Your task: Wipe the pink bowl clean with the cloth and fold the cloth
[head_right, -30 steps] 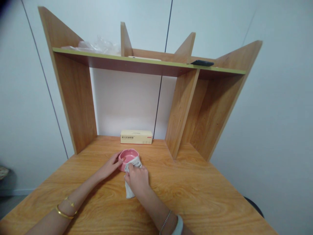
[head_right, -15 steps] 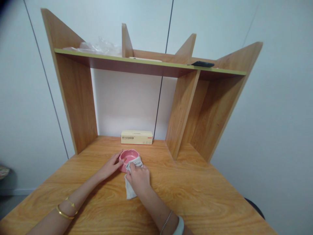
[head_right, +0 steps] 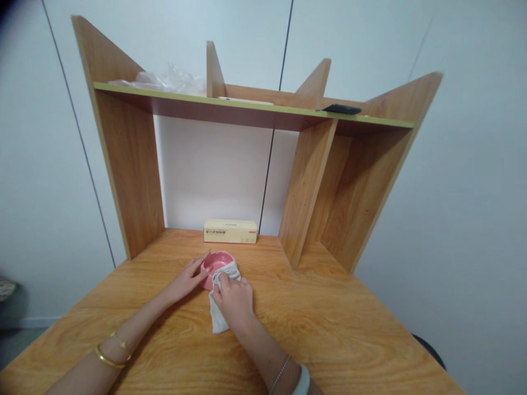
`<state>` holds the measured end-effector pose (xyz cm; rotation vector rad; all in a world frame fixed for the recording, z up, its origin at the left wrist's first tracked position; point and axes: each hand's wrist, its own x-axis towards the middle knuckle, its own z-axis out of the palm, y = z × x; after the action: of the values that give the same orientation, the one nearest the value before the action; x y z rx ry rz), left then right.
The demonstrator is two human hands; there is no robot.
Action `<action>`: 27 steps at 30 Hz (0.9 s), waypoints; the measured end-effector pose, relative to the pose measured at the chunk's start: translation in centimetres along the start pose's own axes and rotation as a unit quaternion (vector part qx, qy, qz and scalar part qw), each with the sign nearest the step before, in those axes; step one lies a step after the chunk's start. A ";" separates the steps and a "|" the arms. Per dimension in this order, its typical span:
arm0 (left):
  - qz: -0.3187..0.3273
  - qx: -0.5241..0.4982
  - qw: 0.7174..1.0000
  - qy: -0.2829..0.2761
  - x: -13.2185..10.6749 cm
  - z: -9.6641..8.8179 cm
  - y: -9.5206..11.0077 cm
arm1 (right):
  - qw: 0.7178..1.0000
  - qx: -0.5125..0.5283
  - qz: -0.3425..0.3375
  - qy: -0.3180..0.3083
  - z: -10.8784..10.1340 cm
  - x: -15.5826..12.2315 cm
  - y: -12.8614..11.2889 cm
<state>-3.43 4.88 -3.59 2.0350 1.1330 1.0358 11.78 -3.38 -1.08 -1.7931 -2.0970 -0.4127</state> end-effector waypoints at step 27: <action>-0.061 0.072 0.996 -0.005 0.1 0.2 0.2 | 0.991 0.056 0.118 0.027 0.1 1.1 2.9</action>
<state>-3.08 4.85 -3.50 2.0498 1.3429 0.9066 14.52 -1.87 -0.69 -1.9107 -1.8072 -0.2707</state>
